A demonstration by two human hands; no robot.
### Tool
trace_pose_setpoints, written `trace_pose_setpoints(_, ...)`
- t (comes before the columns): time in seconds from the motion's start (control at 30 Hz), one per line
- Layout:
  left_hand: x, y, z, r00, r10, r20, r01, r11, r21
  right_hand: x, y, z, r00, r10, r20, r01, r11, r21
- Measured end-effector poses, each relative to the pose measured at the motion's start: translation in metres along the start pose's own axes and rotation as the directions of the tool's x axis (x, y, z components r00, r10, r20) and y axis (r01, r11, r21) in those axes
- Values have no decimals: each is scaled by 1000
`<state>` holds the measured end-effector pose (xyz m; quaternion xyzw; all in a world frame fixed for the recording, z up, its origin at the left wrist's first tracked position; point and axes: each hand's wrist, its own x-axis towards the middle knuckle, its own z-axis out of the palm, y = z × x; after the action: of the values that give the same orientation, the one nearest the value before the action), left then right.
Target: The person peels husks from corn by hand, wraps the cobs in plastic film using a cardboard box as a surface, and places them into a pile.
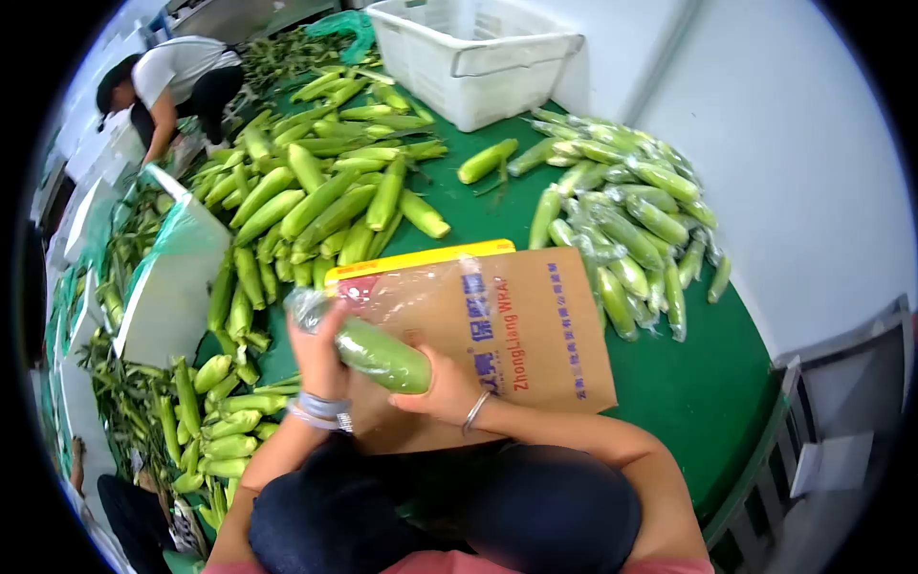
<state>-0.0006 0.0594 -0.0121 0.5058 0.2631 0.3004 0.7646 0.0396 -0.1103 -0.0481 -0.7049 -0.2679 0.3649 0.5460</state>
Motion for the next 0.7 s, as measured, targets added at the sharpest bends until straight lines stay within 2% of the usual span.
trace_pose_setpoints(0.03,5,-1,-5,996,-92,-23,88,988,-131,-1,0,-9,887,-431,-164,266,770,-580)
trace_pose_setpoints(0.07,5,-1,-2,984,-156,-83,141,977,-161,-9,-15,-23,943,-318,-100,123,611,-782)
trace_pose_setpoints(0.1,17,-13,-24,979,-205,17,206,972,-117,-9,-17,-37,940,-313,-134,88,604,-792)
trace_pose_setpoints(0.13,30,-32,-50,976,-195,96,192,981,39,-9,-18,-49,825,-566,3,225,322,-920)
trace_pose_setpoints(0.17,35,-47,-65,968,-189,167,156,969,191,-9,-20,-58,655,-726,210,293,-13,-956)
trace_pose_setpoints(0.2,28,-51,-62,923,-302,238,192,899,393,-8,-27,-63,598,-761,252,316,-66,-947)
trace_pose_setpoints(0.23,22,-49,-58,867,-415,276,193,790,582,-5,-29,-70,601,-759,252,311,-68,-948)
trace_pose_setpoints(0.27,3,-16,-29,665,-689,289,387,648,656,-2,-29,-80,538,-782,316,361,-125,-924)
trace_pose_setpoints(0.3,0,-18,-31,370,-845,387,425,524,738,3,-28,-91,463,-799,383,422,-182,-888)
trace_pose_setpoints(0.33,-8,-18,-42,74,-830,553,488,514,706,13,-3,-124,599,-725,340,520,29,-854)
trace_pose_setpoints(0.37,-7,-21,-53,39,-758,651,629,525,574,10,1,-136,691,-708,150,444,251,-860)
trace_pose_setpoints(0.4,-9,-23,-68,146,-680,719,733,563,383,1,-12,-148,865,-500,-45,198,423,-884)
trace_pose_setpoints(0.43,-13,-12,-82,375,-663,647,769,613,183,8,-14,-174,894,-371,-250,-17,529,-848)
trace_pose_setpoints(0.47,-10,-17,-110,615,-607,503,678,733,55,10,-10,-206,790,-467,-398,-90,554,-828)
trace_pose_setpoints(0.5,-14,-21,-142,828,-510,233,488,860,148,19,1,-268,733,-518,-440,-336,287,-897)
trace_pose_setpoints(0.53,-22,-29,-177,944,-327,-48,317,855,411,27,52,-394,609,-726,-320,-368,99,-924)
trace_pose_setpoints(0.57,-32,-43,-223,997,62,-53,11,546,838,22,35,-443,573,-531,-624,-531,340,-776)
trace_pose_setpoints(0.6,-46,-34,-254,987,157,-26,-9,219,976,14,57,-557,558,-723,-407,-519,78,-851)
trace_pose_setpoints(0.63,-61,-33,-284,979,200,-49,81,-154,985,3,36,-568,434,-530,-728,-803,139,-580)
trace_pose_setpoints(0.67,-72,-26,-309,983,166,-81,128,-297,946,1,47,-582,445,-521,-728,-797,140,-588)
trace_pose_setpoints(0.7,-78,-16,-327,976,197,-95,170,-403,899,1,61,-609,519,-487,-702,-762,109,-638)
